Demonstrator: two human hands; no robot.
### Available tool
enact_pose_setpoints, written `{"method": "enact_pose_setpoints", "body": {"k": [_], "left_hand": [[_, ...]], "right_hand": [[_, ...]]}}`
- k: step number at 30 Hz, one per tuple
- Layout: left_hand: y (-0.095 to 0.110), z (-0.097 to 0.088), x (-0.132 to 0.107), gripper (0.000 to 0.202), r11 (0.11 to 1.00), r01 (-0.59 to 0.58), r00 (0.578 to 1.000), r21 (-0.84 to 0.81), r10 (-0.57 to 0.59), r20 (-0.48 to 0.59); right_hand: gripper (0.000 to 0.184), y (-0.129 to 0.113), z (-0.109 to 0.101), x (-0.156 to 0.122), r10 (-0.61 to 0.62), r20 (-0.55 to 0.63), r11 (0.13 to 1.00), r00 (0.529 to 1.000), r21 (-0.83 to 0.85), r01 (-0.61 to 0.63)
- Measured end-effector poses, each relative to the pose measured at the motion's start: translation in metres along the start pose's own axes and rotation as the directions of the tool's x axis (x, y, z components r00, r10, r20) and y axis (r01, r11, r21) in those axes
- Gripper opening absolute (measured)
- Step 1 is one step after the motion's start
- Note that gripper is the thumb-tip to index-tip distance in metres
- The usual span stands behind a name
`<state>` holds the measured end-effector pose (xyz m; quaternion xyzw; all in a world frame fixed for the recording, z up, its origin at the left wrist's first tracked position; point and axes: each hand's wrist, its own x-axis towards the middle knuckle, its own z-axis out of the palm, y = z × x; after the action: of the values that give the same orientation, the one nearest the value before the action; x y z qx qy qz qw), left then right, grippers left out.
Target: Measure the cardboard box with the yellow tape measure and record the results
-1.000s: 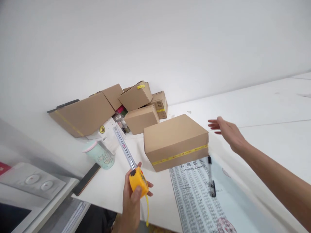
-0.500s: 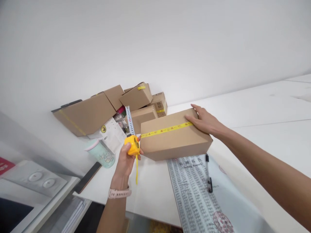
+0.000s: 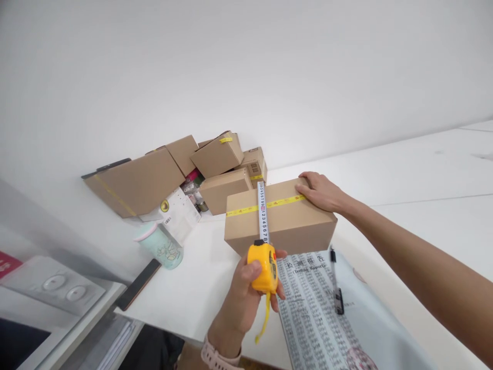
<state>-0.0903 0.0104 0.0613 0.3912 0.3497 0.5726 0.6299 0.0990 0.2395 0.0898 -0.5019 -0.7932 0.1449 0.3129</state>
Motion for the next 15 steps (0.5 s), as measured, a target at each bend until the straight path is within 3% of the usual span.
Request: {"method": "enact_pose_setpoints", "body": {"k": [6, 15], "left_hand": [[-0.010, 0.009, -0.002, 0.048, 0.999, 0.006, 1.000, -0.037, -0.006, -0.002], [-0.011, 0.025, -0.006, 0.055, 0.997, -0.003, 0.997, -0.078, -0.003, -0.080]], "right_hand": [[0.059, 0.002, 0.000, 0.000, -0.085, 0.011, 0.991, 0.996, -0.103, 0.085], [0.056, -0.017, 0.003, 0.012, -0.240, 0.184, 0.922, 0.953, -0.265, 0.284]]}}
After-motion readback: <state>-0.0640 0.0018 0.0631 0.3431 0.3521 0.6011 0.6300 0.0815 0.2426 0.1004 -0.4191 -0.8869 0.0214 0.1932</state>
